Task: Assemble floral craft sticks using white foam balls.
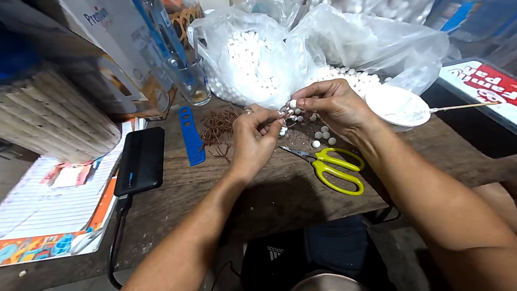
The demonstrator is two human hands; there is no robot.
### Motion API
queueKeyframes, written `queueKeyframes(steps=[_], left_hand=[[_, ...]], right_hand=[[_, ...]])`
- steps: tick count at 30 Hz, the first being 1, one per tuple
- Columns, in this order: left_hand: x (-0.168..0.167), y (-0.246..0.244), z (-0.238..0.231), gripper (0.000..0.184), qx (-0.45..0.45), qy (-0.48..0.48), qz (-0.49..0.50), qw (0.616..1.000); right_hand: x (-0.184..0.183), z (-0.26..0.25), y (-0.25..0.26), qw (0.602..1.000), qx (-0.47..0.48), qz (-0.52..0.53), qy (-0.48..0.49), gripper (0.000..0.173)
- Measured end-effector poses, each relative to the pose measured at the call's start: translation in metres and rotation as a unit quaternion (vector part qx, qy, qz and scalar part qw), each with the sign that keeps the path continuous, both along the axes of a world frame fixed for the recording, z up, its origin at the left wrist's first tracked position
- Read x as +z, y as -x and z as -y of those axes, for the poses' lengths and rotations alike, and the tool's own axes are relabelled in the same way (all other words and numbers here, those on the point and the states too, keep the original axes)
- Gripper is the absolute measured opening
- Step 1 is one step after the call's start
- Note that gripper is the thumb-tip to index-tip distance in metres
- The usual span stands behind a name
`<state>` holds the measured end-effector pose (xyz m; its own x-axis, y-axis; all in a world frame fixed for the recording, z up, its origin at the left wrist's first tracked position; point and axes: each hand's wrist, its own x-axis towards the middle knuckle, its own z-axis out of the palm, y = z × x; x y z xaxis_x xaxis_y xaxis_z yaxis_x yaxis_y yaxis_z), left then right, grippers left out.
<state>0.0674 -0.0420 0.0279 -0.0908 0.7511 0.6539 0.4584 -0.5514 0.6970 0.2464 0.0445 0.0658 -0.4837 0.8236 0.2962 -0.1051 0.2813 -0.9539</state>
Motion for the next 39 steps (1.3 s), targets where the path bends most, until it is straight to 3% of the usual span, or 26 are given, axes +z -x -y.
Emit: queueKeyframes(steps=[28, 39], left_hand=[[-0.0002, -0.0002, 0.0009, 0.008, 0.012, 0.005, -0.031, 0.999], [-0.0001, -0.0001, 0.0022, 0.009, 0.025, 0.02, -0.052, 0.998]], right_hand=[[-0.0007, 0.0031, 0.0018, 0.999, -0.011, 0.03, -0.04, 0.017], [-0.0017, 0.0038, -0.0005, 0.987, -0.006, 0.081, -0.135, 0.014]])
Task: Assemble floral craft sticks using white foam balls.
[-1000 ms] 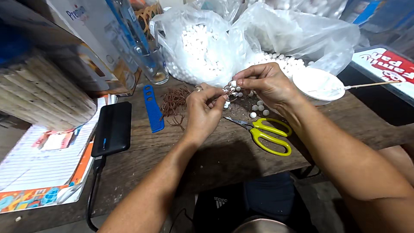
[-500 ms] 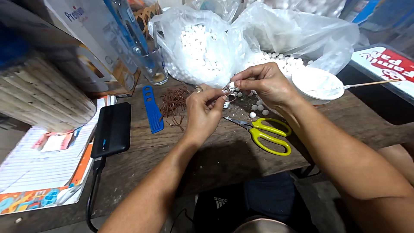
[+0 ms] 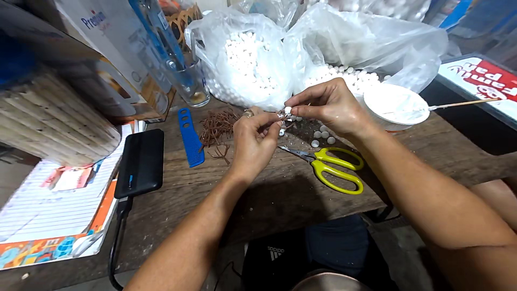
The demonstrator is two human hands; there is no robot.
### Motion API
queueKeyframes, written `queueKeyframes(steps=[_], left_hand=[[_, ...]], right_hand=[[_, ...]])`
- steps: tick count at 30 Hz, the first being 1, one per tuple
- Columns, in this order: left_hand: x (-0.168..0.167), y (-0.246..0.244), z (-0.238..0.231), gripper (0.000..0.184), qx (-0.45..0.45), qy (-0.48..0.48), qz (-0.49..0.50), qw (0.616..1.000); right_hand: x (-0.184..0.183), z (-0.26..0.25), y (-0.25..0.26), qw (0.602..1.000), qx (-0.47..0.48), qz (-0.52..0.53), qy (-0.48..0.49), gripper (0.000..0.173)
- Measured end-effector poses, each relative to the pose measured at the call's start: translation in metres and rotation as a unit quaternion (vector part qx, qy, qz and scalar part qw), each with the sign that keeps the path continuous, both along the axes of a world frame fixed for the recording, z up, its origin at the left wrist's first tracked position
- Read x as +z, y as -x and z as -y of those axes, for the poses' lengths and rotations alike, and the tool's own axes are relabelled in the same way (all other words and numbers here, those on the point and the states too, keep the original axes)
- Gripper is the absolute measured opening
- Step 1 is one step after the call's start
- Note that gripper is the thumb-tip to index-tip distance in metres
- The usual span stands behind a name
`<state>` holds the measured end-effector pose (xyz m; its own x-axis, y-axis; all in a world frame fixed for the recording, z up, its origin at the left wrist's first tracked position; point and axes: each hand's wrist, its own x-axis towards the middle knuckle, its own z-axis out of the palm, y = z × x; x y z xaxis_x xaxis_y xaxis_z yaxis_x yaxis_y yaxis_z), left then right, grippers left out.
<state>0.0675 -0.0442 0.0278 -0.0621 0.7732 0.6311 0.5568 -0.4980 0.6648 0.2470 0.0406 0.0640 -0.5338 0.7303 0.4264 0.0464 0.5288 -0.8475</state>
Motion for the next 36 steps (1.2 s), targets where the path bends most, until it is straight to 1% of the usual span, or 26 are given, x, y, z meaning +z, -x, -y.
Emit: queueKeyframes(steps=[6, 11, 20, 24, 28, 30, 32, 36], left_hand=[[0.005, 0.003, 0.0, 0.011, -0.048, 0.047, 0.057, 0.996], [0.003, 0.003, -0.002, 0.006, -0.058, 0.038, 0.078, 0.995], [0.001, 0.002, 0.0, 0.008, -0.049, 0.024, 0.07, 0.996], [0.002, 0.0, 0.001, 0.009, -0.045, 0.031, 0.071, 0.996], [0.003, 0.001, 0.001, 0.008, -0.028, 0.037, 0.069, 0.997], [0.007, 0.004, 0.001, 0.008, -0.008, 0.044, 0.08, 0.996], [0.012, 0.004, -0.003, 0.007, 0.015, 0.049, 0.122, 0.991], [0.016, 0.006, -0.005, 0.006, 0.036, 0.062, 0.157, 0.985]], right_hand=[[-0.002, -0.001, -0.001, 1.0, 0.005, -0.01, -0.016, 0.013], [0.0, 0.002, 0.0, 1.0, 0.0, -0.01, -0.006, 0.014], [-0.002, 0.0, 0.0, 0.999, 0.023, -0.003, -0.04, 0.01], [-0.002, 0.001, 0.001, 0.998, 0.019, 0.003, -0.052, 0.009], [-0.002, 0.001, 0.001, 0.999, 0.024, -0.012, -0.047, 0.012], [-0.002, -0.001, 0.001, 0.999, 0.005, -0.017, -0.027, 0.014], [-0.007, -0.006, 0.002, 0.999, -0.03, 0.01, -0.025, 0.008], [-0.017, -0.011, 0.004, 0.982, -0.048, 0.174, -0.053, 0.009]])
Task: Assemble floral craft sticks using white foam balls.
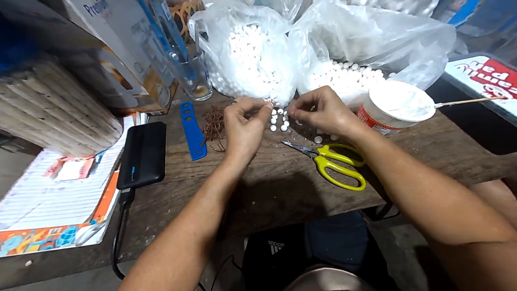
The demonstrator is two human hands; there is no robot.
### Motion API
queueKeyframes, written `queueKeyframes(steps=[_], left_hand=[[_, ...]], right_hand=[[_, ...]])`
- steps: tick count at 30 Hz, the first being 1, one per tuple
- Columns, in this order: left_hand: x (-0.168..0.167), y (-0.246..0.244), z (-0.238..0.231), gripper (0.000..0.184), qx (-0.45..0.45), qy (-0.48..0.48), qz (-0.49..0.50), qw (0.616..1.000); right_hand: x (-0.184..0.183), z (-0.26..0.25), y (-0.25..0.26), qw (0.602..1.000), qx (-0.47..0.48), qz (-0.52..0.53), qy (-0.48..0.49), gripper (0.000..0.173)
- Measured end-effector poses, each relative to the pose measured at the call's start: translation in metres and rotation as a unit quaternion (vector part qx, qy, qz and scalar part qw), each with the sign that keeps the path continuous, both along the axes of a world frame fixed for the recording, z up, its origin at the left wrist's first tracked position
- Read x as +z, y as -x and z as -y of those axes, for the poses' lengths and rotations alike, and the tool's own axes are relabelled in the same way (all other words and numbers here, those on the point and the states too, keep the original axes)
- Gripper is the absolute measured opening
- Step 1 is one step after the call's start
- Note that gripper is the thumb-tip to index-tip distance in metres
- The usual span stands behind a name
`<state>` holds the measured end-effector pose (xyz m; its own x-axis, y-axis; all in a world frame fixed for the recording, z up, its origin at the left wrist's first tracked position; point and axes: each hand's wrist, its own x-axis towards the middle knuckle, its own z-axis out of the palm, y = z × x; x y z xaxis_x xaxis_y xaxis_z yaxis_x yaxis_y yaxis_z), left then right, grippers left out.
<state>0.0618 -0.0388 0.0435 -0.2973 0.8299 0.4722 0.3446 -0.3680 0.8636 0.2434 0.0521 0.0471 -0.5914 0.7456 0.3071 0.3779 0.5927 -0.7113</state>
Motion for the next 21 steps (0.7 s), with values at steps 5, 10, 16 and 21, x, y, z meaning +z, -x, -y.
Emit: queueKeyframes(steps=[5, 10, 16, 21], left_hand=[[-0.004, 0.001, -0.002, 0.003, -0.012, -0.003, 0.027, 1.0], [-0.006, 0.0, -0.003, 0.001, -0.001, -0.011, 0.018, 1.0], [-0.009, 0.003, 0.008, 0.005, -0.01, -0.028, -0.057, 0.998], [-0.01, -0.002, 0.008, 0.006, 0.0, -0.06, -0.105, 0.993]], right_hand=[[-0.003, 0.004, 0.006, 0.994, 0.02, 0.089, -0.055, 0.01], [-0.004, 0.01, 0.011, 0.987, 0.024, 0.122, -0.1, 0.012], [0.003, 0.01, 0.004, 0.997, 0.029, 0.024, -0.061, 0.011], [0.016, 0.013, -0.001, 0.968, 0.034, -0.212, 0.134, 0.016]])
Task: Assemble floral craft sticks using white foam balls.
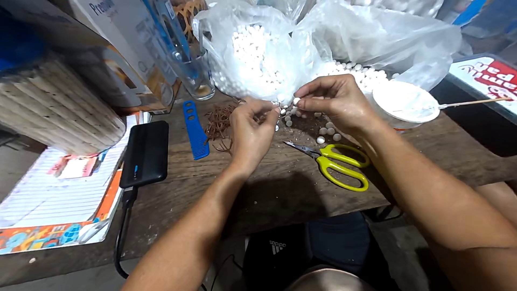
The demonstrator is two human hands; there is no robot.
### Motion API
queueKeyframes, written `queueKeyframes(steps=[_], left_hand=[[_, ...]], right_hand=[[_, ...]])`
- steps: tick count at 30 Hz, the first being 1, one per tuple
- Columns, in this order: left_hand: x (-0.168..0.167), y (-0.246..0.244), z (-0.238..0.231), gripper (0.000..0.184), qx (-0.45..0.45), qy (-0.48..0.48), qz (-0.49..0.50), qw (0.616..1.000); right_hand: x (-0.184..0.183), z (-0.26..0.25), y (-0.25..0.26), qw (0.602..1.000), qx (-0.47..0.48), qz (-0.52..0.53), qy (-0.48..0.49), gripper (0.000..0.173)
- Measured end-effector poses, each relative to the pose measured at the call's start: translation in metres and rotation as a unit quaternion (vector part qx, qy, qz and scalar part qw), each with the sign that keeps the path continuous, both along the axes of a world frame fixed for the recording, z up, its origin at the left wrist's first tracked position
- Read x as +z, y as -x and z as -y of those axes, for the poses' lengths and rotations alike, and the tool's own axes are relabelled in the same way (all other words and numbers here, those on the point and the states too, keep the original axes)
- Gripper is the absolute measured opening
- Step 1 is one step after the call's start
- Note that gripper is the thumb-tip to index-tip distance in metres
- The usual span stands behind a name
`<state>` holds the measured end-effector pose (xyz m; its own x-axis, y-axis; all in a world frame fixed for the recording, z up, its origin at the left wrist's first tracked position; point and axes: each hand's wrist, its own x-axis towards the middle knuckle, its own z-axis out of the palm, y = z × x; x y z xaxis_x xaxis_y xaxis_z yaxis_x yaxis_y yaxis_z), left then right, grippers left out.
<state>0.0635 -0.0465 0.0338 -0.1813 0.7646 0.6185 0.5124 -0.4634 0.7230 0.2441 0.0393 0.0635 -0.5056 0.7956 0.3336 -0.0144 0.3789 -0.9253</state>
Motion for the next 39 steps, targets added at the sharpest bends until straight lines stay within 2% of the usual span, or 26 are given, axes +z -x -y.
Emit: queueKeyframes(steps=[7, 22, 39], left_hand=[[-0.0017, -0.002, -0.0001, 0.007, 0.01, -0.027, -0.028, 0.999], [-0.0055, -0.0028, -0.0036, 0.008, 0.036, -0.068, -0.074, 0.994], [-0.0088, -0.0032, -0.007, 0.011, 0.063, -0.116, -0.141, 0.981]], right_hand=[[-0.001, 0.0013, 0.0019, 0.999, 0.024, -0.029, 0.033, 0.024], [-0.0013, 0.007, 0.0034, 1.0, 0.011, -0.006, -0.017, 0.02], [-0.0028, 0.0066, 0.0044, 1.0, 0.014, 0.0, -0.026, 0.017]])
